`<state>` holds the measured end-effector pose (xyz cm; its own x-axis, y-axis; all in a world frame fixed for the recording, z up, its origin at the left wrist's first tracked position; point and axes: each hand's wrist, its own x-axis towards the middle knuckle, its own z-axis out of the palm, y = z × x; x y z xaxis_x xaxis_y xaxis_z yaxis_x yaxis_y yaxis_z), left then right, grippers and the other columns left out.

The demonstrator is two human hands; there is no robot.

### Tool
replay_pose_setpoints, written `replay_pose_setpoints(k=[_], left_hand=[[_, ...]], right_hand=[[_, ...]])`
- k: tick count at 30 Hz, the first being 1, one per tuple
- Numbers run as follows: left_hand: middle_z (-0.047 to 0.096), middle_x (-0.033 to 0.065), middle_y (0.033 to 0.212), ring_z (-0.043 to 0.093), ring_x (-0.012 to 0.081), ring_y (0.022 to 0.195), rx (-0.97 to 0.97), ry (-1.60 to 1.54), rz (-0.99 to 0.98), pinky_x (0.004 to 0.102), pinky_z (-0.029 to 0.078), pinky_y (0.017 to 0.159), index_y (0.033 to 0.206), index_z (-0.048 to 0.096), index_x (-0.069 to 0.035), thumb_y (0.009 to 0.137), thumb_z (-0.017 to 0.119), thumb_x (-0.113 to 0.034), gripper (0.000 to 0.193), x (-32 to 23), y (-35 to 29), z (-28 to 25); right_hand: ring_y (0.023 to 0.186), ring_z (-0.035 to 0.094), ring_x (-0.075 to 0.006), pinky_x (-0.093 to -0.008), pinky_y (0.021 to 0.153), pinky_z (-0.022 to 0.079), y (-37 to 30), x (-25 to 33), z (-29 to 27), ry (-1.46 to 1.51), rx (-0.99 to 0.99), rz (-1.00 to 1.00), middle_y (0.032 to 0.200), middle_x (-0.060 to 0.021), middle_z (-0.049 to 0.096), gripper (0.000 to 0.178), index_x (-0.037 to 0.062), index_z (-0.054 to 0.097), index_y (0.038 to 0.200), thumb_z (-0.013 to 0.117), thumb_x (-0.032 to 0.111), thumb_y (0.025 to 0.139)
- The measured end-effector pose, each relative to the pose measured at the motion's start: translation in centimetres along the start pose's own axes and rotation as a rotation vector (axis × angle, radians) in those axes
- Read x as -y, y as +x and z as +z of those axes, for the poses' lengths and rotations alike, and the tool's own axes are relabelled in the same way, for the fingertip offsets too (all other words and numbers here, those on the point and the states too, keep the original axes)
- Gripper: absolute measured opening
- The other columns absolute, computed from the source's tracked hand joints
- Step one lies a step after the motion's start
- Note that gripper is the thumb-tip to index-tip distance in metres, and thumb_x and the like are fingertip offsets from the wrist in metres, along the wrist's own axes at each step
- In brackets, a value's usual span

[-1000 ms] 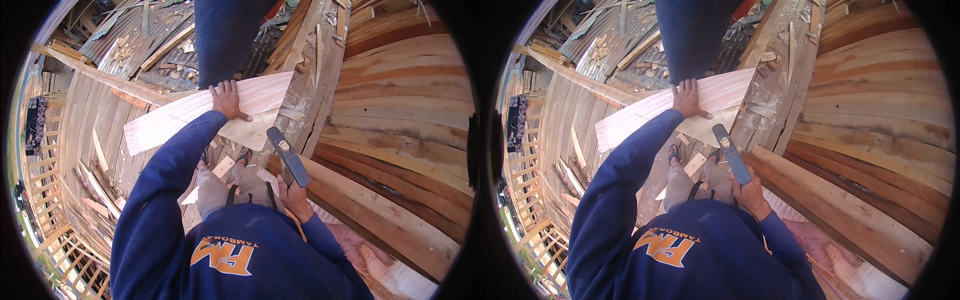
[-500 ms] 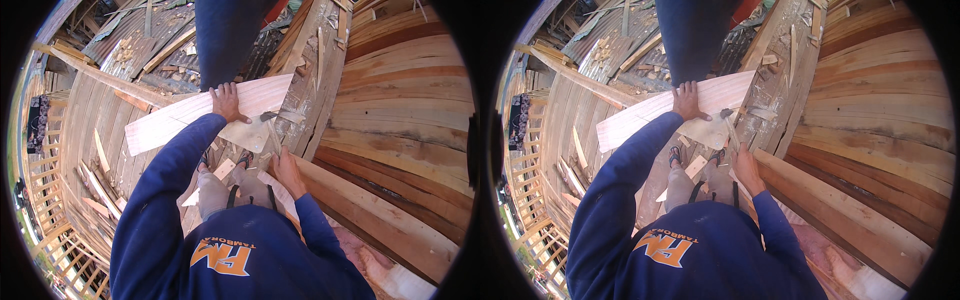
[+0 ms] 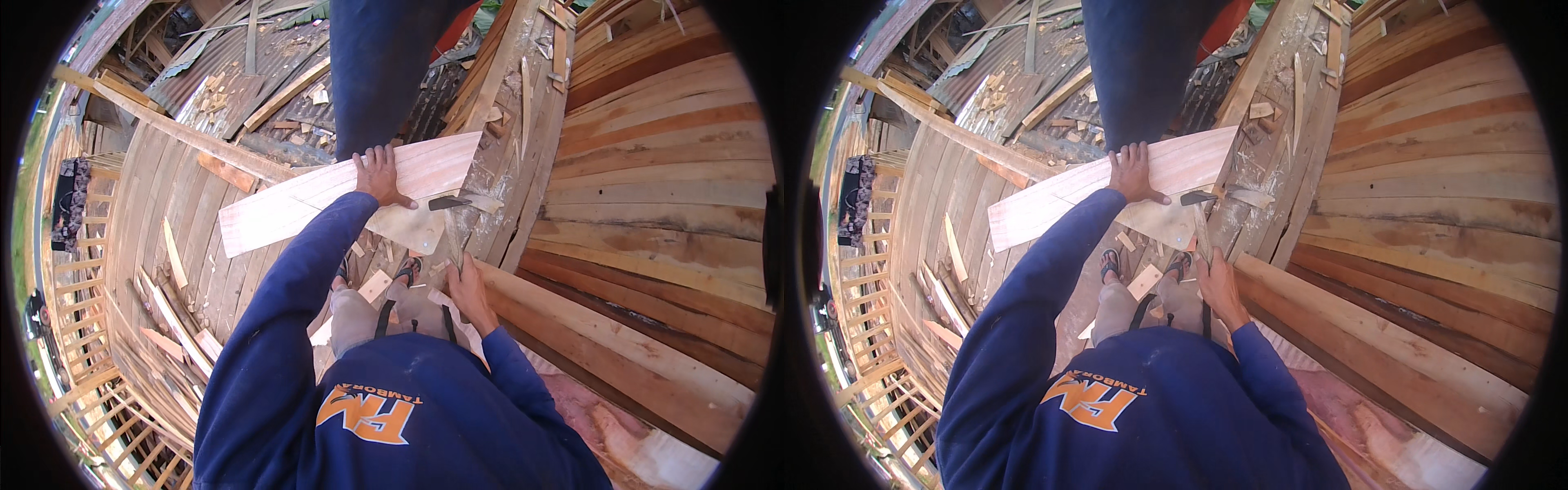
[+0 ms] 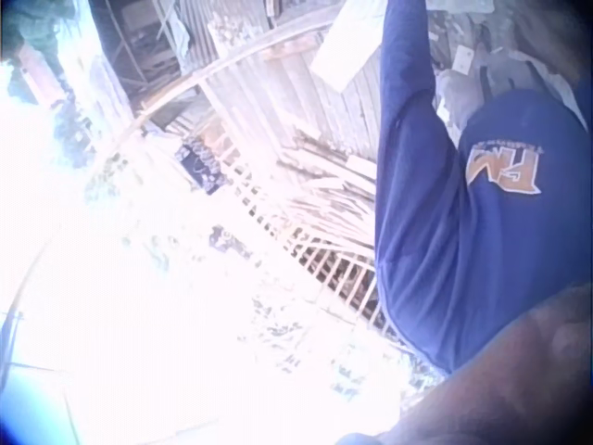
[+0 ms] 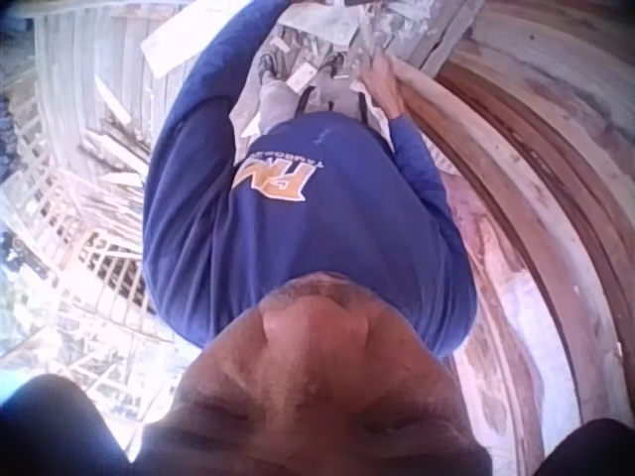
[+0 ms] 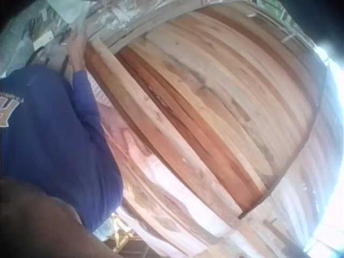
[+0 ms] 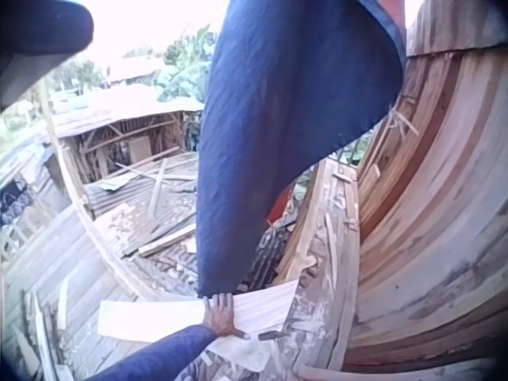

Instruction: The person positions a triangular piece of wood onto a curved wooden frame and nails it in place using a hammer.

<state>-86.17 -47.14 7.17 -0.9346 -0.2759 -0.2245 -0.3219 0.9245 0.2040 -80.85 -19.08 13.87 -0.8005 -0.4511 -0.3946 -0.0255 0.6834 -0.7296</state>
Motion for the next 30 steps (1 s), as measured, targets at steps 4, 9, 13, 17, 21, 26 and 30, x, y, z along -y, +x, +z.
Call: replay_pose_setpoints(k=[4,9,13,17,21,26,30], left_hand=[[0.039,0.0243,0.139,0.033,0.0402,0.134,-0.029,0.002,-0.002,0.0648,0.023,0.105,0.15,0.018,0.009,0.037,0.081,-0.082,0.158,0.2,0.0,0.4],[0.034,0.0296,0.144,0.029,0.0477,0.137,0.037,-0.026,0.027,0.0687,0.022,0.107,0.157,0.015,-0.013,0.041,0.083,-0.077,0.149,-0.1,-0.2,-0.4],[0.034,0.0293,0.142,0.031,0.0506,0.135,0.08,0.056,0.055,0.0714,0.025,0.104,0.158,0.014,-0.032,0.045,0.081,-0.077,0.139,-0.4,-0.2,-1.0],[0.034,0.0298,0.144,0.034,0.0498,0.133,0.093,0.044,0.056,0.0721,0.024,0.103,0.158,0.019,-0.035,0.047,0.081,-0.077,0.134,-0.4,-0.2,-1.3],[0.036,0.0279,0.14,0.033,0.0499,0.133,0.091,0.042,0.058,0.073,0.025,0.103,0.157,0.022,-0.034,0.046,0.083,-0.075,0.133,-0.9,0.0,-1.9],[0.035,0.0277,0.14,0.032,0.0499,0.134,0.104,0.049,0.059,0.0742,0.025,0.103,0.157,0.023,-0.032,0.045,0.083,-0.075,0.133,-1.0,0.1,-2.0],[0.035,0.0282,0.14,0.032,0.0502,0.134,0.097,0.037,0.06,0.075,0.025,0.103,0.157,0.023,-0.032,0.045,0.083,-0.074,0.133,-1.0,0.0,-2.0]], right_hand=[[0.081,0.063,-0.0483,-0.0498,0.071,0.048,-1.6,-0.9,-0.8,0.114,-0.137,0.052,0.082,-0.0297,0.063,0.033,-0.0056,0.052,0.107,0.054,0.026,0.098],[0.08,0.062,-0.0486,-0.0508,0.07,0.047,-1.9,-4.5,-2.1,0.16,-0.196,0.142,0.081,-0.0302,0.063,0.032,-0.006,0.052,0.106,0.054,0.025,0.098],[0.081,0.063,-0.05,-0.0523,0.069,0.047,-0.9,-3.7,-3.2,0.047,-0.223,0.046,0.081,-0.0316,0.062,0.032,-0.0061,0.049,0.105,0.054,0.025,0.098],[0.082,0.063,-0.0505,-0.0548,0.07,0.047,3.0,-1.4,-4.0,-0.06,-0.175,0.001,0.08,-0.0328,0.062,0.031,-0.0049,0.046,0.104,0.052,0.025,0.099],[0.081,0.063,-0.0506,-0.0569,0.071,0.049,7.1,-0.5,-3.6,-0.141,-0.153,-0.102,0.081,-0.0331,0.063,0.03,-0.0041,0.045,0.103,0.051,0.025,0.099],[0.08,0.063,-0.0512,-0.0573,0.07,0.05,8.6,-0.5,-3.3,-0.181,-0.069,0.006,0.082,-0.0318,0.064,0.029,-0.0046,0.045,0.104,0.052,0.023,0.098],[0.082,0.064,-0.0502,-0.0579,0.072,0.05,8.7,-0.2,-3.1,-0.125,-0.073,0.002,0.085,-0.0319,0.064,0.029,-0.0046,0.045,0.105,0.054,0.022,0.096]])
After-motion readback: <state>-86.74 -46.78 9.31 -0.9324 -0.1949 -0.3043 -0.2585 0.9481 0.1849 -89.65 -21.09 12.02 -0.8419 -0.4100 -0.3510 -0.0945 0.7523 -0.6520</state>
